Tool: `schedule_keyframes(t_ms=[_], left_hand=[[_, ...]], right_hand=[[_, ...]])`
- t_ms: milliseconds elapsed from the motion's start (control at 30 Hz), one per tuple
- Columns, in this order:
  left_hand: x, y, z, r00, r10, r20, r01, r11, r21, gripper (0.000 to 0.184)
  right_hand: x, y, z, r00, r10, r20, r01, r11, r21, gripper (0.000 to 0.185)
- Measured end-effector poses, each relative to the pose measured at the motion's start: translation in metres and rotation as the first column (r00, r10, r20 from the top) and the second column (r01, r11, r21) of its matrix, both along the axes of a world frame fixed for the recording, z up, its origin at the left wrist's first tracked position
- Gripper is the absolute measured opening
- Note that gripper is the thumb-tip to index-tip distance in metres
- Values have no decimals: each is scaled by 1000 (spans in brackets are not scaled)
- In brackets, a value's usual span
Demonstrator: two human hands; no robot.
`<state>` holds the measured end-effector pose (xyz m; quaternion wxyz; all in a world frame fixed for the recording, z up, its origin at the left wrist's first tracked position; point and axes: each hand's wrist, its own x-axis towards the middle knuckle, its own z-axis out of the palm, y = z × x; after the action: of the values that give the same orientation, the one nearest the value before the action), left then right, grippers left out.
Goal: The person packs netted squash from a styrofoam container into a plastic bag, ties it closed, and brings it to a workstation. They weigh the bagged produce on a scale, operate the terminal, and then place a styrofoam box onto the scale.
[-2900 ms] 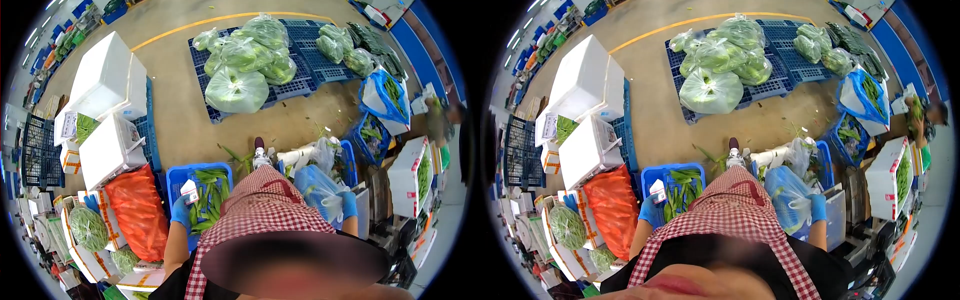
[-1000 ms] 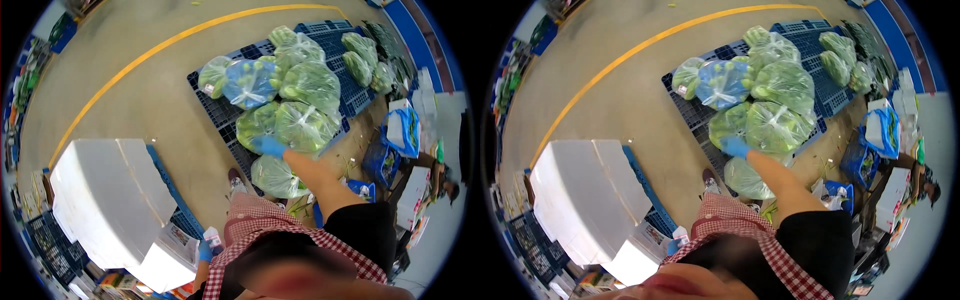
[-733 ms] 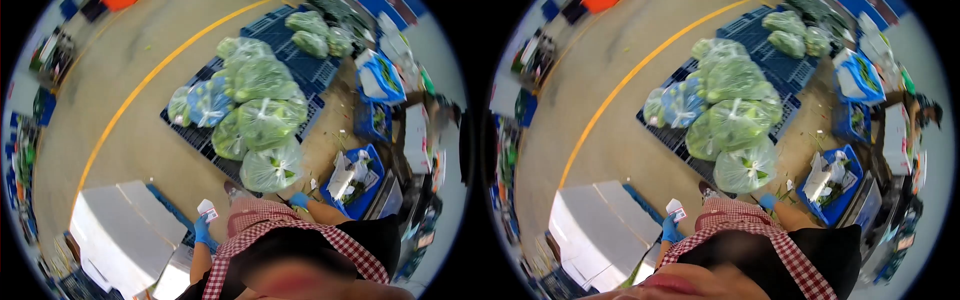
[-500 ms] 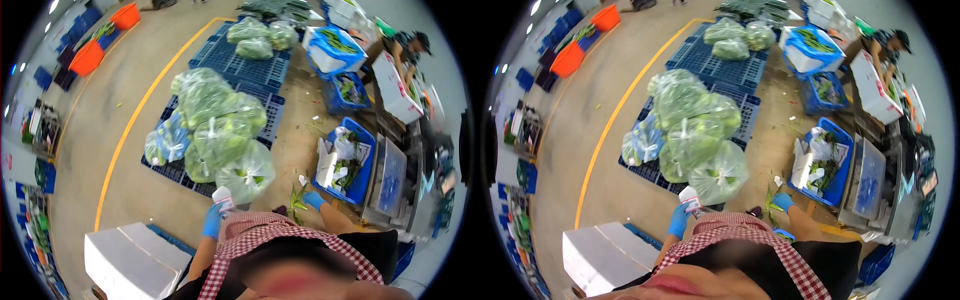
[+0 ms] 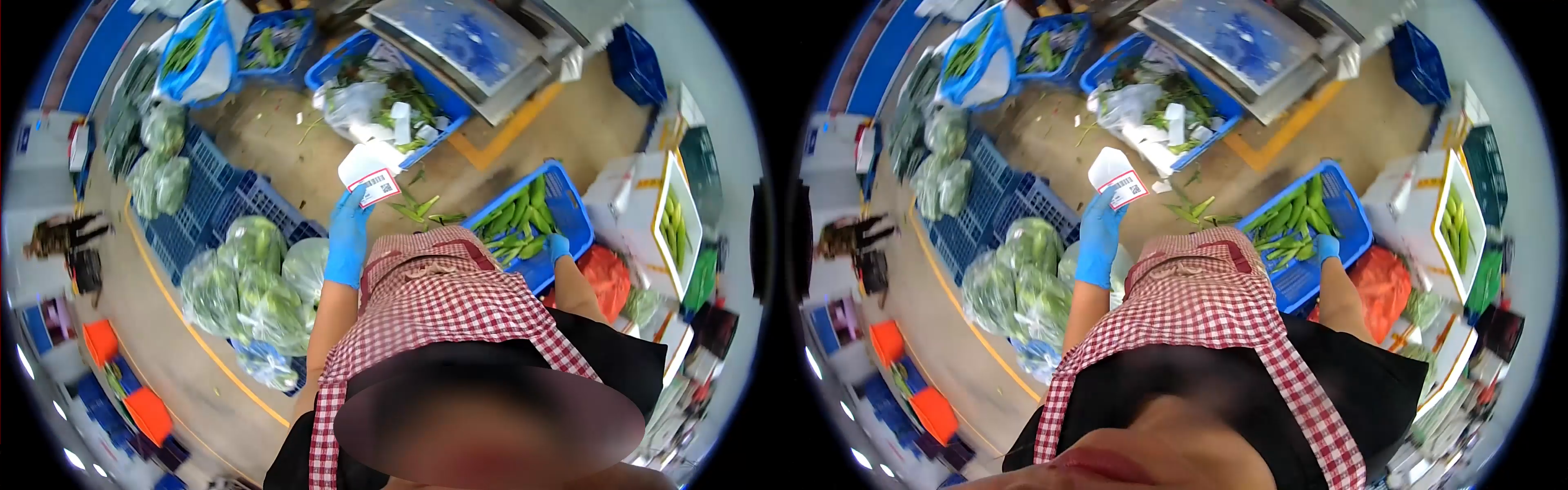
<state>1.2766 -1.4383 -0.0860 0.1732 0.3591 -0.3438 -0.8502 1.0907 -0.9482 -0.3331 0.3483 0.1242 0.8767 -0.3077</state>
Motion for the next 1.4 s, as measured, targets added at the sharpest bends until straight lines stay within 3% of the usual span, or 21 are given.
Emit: schedule_keyframes(t_ms=[100, 167, 200, 267, 333, 400, 467, 567, 633, 667, 700, 800, 833, 900, 933, 967, 1033, 1167, 1267, 1333, 1400], left_hand=[[-47, 7, -16, 990, -142, 20, 142, 990, 6, 30], [-83, 7, -33, 978, -207, 27, 207, 978, -3, 31], [-100, 8, -31, 970, -242, 36, 241, 970, 18, 32], [-135, 14, -22, 945, -322, 60, 317, 945, 74, 33], [-175, 13, -28, 923, -383, 32, 378, 920, 99, 32], [-214, -3, -44, 905, -426, -14, 423, 896, 137, 32], [-246, -10, -40, 894, -447, 19, 440, 886, 144, 31], [-300, -12, -35, 887, -462, 8, 460, 883, 93, 31], [-332, -16, -47, 864, -503, 40, 498, 863, 87, 31], [-348, -11, -46, 846, -530, 54, 526, 847, 83, 31], [-364, -4, -44, 838, -545, 44, 536, 835, 122, 30], [-416, 19, -67, 823, -568, -6, 564, 815, 133, 29], [-434, 27, -70, 816, -578, 0, 571, 806, 156, 28], [-470, 46, -76, 781, -620, 73, 613, 784, 101, 33], [-489, 60, -78, 768, -634, 95, 630, 774, 68, 36], [-507, 74, -85, 763, -640, 84, 642, 767, 13, 35], [-540, 102, -92, 722, -677, 143, 691, 714, -112, 34], [-621, 157, -104, 770, -599, 219, 634, 757, -160, 31], [-696, 204, -108, 773, -613, 161, 634, 749, -194, 29], [-749, 203, -116, 754, -638, 160, 657, 729, -191, 30], [-799, 215, -108, 733, -671, 110, 677, 708, -201, 31]], right_hand=[[52, 21, 13, 783, -577, 232, 606, 792, -78, 7], [74, 8, -11, 904, -352, 243, 367, 930, -18, 9], [87, 14, -39, 961, 261, 97, -267, 961, 64, 11], [100, -2, -33, 730, 684, 8, -683, 728, 66, 14], [107, -28, -36, 779, 625, 47, -625, 780, -11, 13], [110, -53, -97, 650, 742, 165, -760, 638, 125, 10], [94, -72, -53, 700, 708, -95, -686, 703, 188, 10], [38, -91, -59, 795, 589, -147, -589, 807, 47, 12], [4, -99, -75, 977, 202, -61, -210, 963, -170, 14], [-12, -107, -51, 986, -164, 16, 161, 946, -282, 15], [-28, -115, -17, 859, -498, 120, 505, 785, -358, 16], [-74, -128, 78, 779, -617, 112, 599, 678, -426, 20], [-76, -113, 69, 829, -558, 32, 523, 755, -395, 17], [-82, -80, 56, 841, -527, 127, 541, 807, -234, 13], [-54, -24, -35, 983, 97, -154, -103, 994, -32, 13], [-66, -22, -9, 724, 686, -71, -584, 665, 466, 13], [-52, 26, -41, 729, 684, -36, -631, 691, 352, 12], [-80, 93, -68, 954, 288, 78, -297, 942, 154, 11], [-121, 137, -71, 969, -217, 122, 211, 976, 55, 9], [-161, 148, -65, 741, -644, 190, 662, 748, -50, 9], [-205, 156, -58, 459, -855, 242, 888, 428, -169, 8]])
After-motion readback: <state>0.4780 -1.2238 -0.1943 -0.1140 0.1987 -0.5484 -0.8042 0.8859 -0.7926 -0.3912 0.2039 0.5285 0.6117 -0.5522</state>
